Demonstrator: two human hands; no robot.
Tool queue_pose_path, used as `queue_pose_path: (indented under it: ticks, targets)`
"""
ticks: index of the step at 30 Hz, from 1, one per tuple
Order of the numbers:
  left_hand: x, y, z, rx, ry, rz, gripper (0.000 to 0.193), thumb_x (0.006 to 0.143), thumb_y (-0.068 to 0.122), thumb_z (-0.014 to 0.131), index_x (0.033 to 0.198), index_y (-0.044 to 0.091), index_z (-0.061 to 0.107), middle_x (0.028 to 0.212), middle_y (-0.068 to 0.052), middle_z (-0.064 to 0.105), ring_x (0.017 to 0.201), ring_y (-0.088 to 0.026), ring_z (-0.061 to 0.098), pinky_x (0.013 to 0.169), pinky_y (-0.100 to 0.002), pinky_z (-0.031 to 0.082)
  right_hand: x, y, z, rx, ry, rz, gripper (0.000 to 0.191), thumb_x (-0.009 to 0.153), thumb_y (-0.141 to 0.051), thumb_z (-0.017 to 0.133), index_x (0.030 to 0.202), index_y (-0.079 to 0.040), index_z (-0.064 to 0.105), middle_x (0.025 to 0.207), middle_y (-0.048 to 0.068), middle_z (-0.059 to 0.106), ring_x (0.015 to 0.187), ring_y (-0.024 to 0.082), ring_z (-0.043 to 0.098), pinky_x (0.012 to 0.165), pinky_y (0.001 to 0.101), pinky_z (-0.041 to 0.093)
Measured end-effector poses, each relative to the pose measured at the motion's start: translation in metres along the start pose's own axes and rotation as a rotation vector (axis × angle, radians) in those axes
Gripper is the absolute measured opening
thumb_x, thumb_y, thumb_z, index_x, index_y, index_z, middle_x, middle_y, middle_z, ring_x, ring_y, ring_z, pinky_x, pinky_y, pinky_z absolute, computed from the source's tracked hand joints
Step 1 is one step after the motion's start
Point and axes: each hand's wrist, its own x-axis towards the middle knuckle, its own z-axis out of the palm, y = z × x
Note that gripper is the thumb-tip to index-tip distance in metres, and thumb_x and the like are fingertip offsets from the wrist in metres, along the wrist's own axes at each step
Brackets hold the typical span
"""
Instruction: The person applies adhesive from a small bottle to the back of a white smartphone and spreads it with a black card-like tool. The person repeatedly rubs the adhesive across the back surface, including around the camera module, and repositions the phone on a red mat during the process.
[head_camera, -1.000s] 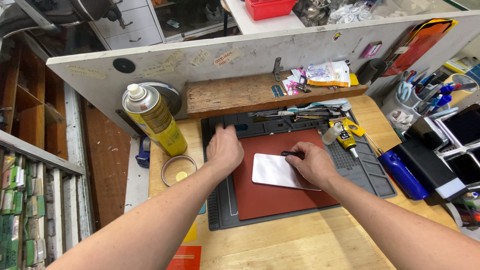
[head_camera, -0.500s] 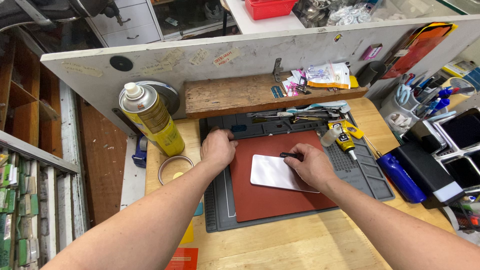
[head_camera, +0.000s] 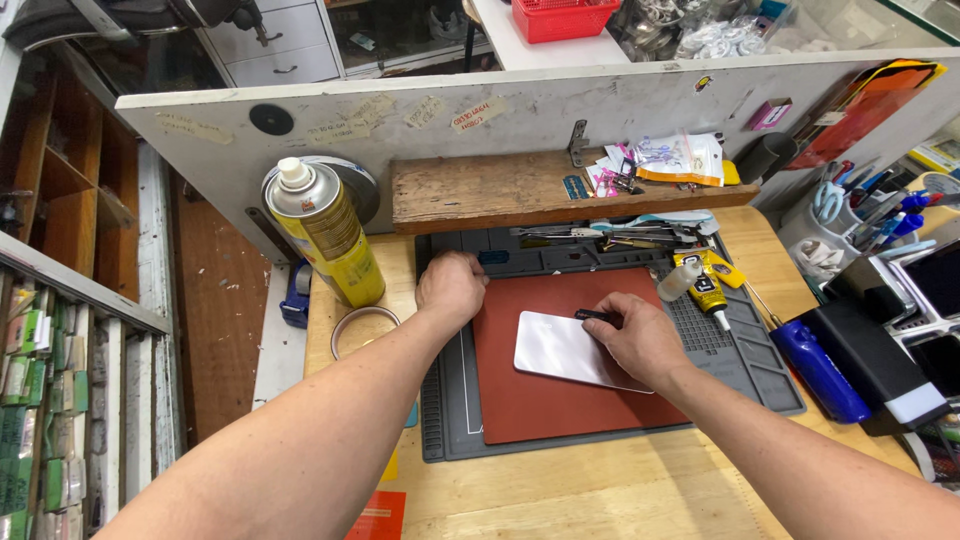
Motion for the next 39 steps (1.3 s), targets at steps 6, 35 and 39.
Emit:
queue_pose_path:
  ticks: [6,35,39]
  targets:
    - [0.009,-0.006,0.007,0.022,0.005,0.006,0.013,0.087,0.026,0.076,0.096,0.018,0.079,0.108,-0.009,0.076,0.105,-0.031,0.070,0.091,-0.042,0.056,0.001,0.001,0.001,0.013,0.000,0.005,0.026,0.084,-0.034,0.077,0.099,-0.012,0.076,0.099,0.009,0.076,0.090,0.026,0.073,0.083,0.0389,0.055]
    - [-0.068,0.076,0.024,-0.344,-0.299,0.252,0.011,0.080,0.011,0.077,0.089,0.005,0.072,0.083,-0.011,0.077,0.075,-0.022,0.075,0.067,-0.038,0.059,-0.016,-0.038,-0.049,0.246,-0.058,-0.132,0.019,0.089,-0.019,0.071,0.104,-0.008,0.076,0.088,0.004,0.079,0.076,0.013,0.073,0.071,0.0294,0.058]
    - [-0.067,0.080,0.026,-0.441,-0.314,0.279,0.010,0.082,0.010,0.077,0.089,0.004,0.071,0.080,-0.007,0.077,0.070,-0.013,0.072,0.061,-0.032,0.058,-0.014,-0.025,-0.049,0.419,-0.137,-0.114,0.019,0.092,-0.018,0.069,0.105,-0.005,0.076,0.086,0.003,0.077,0.075,0.009,0.068,0.068,0.0283,0.056]
